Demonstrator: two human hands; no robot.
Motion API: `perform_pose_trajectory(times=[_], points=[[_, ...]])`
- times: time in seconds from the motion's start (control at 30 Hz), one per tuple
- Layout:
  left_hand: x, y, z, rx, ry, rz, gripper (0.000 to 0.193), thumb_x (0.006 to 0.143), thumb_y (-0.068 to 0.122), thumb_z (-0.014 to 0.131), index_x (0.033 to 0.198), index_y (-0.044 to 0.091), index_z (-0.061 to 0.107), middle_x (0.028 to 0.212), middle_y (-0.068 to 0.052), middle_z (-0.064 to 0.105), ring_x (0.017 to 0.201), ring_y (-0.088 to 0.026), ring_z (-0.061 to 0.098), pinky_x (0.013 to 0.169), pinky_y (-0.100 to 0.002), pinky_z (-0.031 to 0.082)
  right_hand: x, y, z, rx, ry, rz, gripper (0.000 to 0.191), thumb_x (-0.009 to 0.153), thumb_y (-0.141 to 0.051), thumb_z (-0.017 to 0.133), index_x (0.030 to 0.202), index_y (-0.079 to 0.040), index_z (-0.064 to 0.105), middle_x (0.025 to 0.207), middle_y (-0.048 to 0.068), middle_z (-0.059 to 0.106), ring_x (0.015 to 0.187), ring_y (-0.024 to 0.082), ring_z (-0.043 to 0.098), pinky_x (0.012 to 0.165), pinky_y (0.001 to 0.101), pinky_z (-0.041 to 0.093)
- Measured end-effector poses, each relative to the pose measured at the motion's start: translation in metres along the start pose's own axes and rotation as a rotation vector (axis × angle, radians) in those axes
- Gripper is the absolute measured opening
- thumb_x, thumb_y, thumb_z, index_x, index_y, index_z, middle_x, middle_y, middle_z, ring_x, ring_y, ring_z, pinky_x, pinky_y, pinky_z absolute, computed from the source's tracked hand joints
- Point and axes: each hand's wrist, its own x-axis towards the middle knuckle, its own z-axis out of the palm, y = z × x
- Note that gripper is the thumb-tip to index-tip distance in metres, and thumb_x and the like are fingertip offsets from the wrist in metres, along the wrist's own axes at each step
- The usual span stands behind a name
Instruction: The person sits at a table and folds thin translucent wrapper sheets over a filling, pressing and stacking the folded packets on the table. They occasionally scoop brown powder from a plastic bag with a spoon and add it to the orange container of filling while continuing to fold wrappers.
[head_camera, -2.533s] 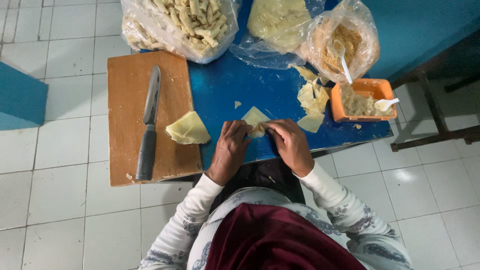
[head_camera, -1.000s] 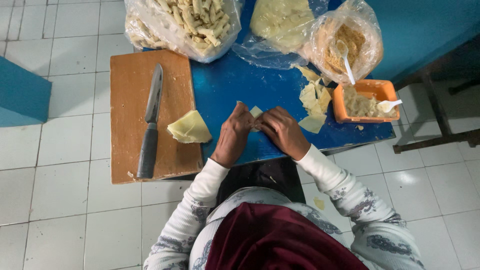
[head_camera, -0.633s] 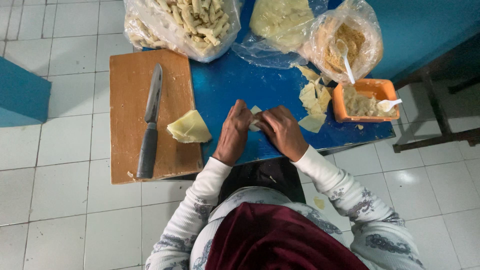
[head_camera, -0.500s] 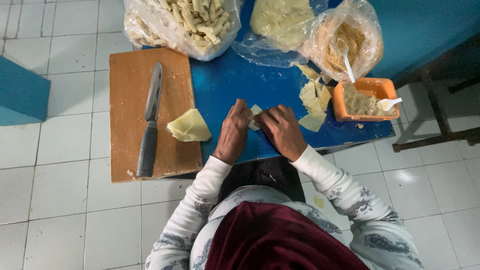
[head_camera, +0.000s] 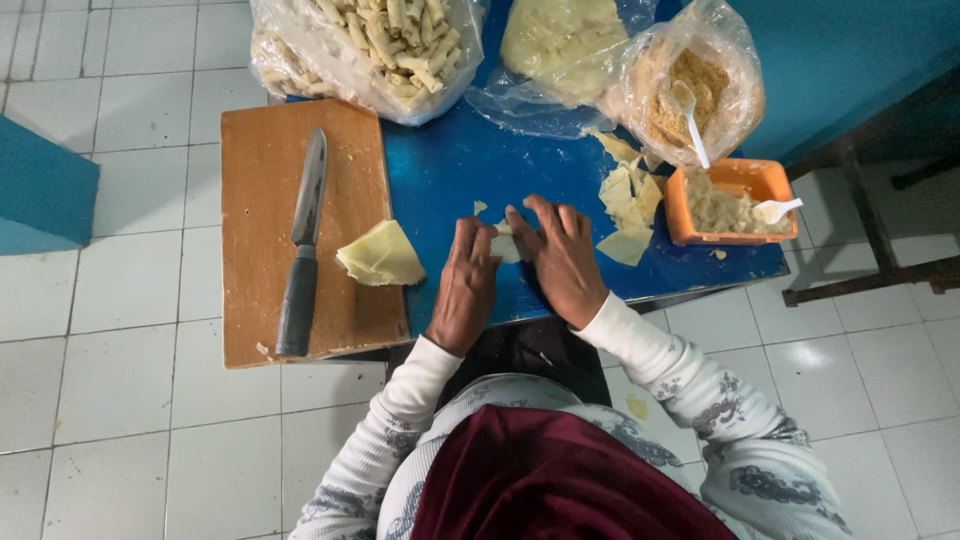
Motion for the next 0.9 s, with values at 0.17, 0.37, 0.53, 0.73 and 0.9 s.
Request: perform_pose_trajectory(times=[0.17, 0.37, 0.53, 0.73, 0.9], points=[[-0.01, -0.003, 0.0, 0.155, -0.064, 0.073, 0.039, 0.086, -0.006, 0.056, 0.124, -0.006, 0.06, 0.136, -0.024, 0.055, 0.118, -0.04, 0.057, 0.1, -0.043, 0.051, 0.015, 0.022, 0.003, 0.11, -0.077, -0.041, 0.058, 0.088, 0.0, 0.063, 0.144, -0.016, 0.064, 0.139, 0.011, 0.051, 0.114, 0.03, 0.049, 0.097, 0.043, 0.042], [-0.017, -0.004, 0.002, 0.205, -0.11, 0.069, 0.04, 0.088, -0.005, 0.055, 0.128, -0.008, 0.061, 0.139, -0.022, 0.056, 0.126, -0.038, 0.054, 0.101, -0.041, 0.051, 0.023, 0.026, 0.006, 0.337, -0.064, -0.053, 0.057, 0.091, -0.006, 0.073, 0.146, -0.017, 0.061, 0.111, 0.005, 0.067, 0.103, 0.026, 0.058, 0.09, 0.0402, 0.042], [-0.015, -0.006, 0.003, 0.229, -0.127, 0.064, 0.041, 0.087, -0.004, 0.055, 0.128, -0.007, 0.061, 0.137, -0.022, 0.057, 0.125, -0.038, 0.055, 0.1, -0.041, 0.052, 0.033, 0.023, 0.002, 0.342, -0.044, -0.1, 0.053, 0.092, -0.01, 0.076, 0.143, -0.016, 0.061, 0.096, 0.002, 0.072, 0.089, 0.022, 0.064, 0.085, 0.0396, 0.045], [-0.016, -0.005, 0.004, 0.261, -0.113, 0.08, 0.041, 0.086, -0.006, 0.056, 0.126, -0.007, 0.061, 0.135, -0.021, 0.057, 0.124, -0.037, 0.055, 0.098, -0.041, 0.053, 0.094, 0.054, -0.012, 0.759, -0.3, 0.186, 0.041, 0.097, -0.011, 0.071, 0.137, -0.012, 0.063, 0.099, 0.004, 0.076, 0.088, 0.012, 0.073, 0.079, 0.0267, 0.056], [-0.015, -0.002, 0.004, 0.264, -0.115, 0.05, 0.04, 0.085, -0.008, 0.057, 0.125, -0.006, 0.062, 0.135, -0.019, 0.057, 0.122, -0.037, 0.056, 0.095, -0.041, 0.054, 0.196, 0.064, -0.018, 1.205, -0.038, 0.197, 0.036, 0.111, -0.032, 0.055, 0.136, -0.009, 0.066, 0.116, 0.0, 0.076, 0.101, 0.01, 0.07, 0.087, 0.0249, 0.055]])
